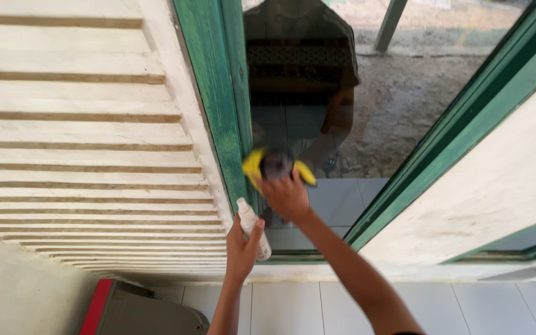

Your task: The person cleans a glass door by spraying a cleaning solution and wiping the surface with a yellow cloth. They repeatedly spray and wipe different sections of the glass, moving from the lower to the upper parts of the door.

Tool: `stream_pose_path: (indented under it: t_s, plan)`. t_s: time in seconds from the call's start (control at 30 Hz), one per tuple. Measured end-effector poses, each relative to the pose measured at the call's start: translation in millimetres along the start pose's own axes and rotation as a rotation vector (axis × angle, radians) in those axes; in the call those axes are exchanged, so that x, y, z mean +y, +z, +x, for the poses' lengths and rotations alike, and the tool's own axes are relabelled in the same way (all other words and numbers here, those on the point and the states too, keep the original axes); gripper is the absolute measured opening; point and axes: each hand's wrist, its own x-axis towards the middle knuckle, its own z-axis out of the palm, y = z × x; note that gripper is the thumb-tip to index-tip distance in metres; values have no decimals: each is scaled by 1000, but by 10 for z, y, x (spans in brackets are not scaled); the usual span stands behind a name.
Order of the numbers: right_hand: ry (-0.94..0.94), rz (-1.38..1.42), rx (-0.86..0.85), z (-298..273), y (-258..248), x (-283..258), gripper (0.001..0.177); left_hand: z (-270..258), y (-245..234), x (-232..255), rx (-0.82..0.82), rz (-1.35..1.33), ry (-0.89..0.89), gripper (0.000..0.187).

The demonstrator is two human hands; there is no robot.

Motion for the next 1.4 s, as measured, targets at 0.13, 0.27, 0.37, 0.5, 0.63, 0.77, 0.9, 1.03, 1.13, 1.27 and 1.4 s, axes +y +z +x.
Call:
stream_pose_path:
  t_s: [0.13,0.27,0.37,0.5,0.63,0.77,0.9,1.03,1.13,1.27,1.4]
  plan:
    - [-77,222,-285,-1104,144,-229,43,-17,-83,-28,8,21,-9,32]
    - [-214,115,-461,-985,-144,194,50,5,-21,-3,-19,10,-31,33]
    - [122,-16,-762,-386,-541,955,49,93,83,57,-66,37,-17,36]
    - [341,-210,98,-215,-778,1625,50,171,217,84,-83,37,38,38]
    - [320,-265,141,-619,-318,1399,53,173,359,62,-107,33,60,39]
    - [130,27,-417,-1424,-292,553,58,68,415,69,-135,47,65,38]
    - [106,60,-468,-1423,-465,840,49,82,496,246,-189,81,71,36]
    - [319,-165,82,-569,-907,1712,38,148,667,657,-233,24,162,31]
    - [500,-115,222,148,-1256,2037,48,234,798,1025,-231,42,342,28]
    - [293,-209,140,583,-1020,1664,51,301,879,1349,-135,-23,461,30]
    - [-86,-13,-264,-252,-635,961,30,241,805,1383,-40,-25,416,30]
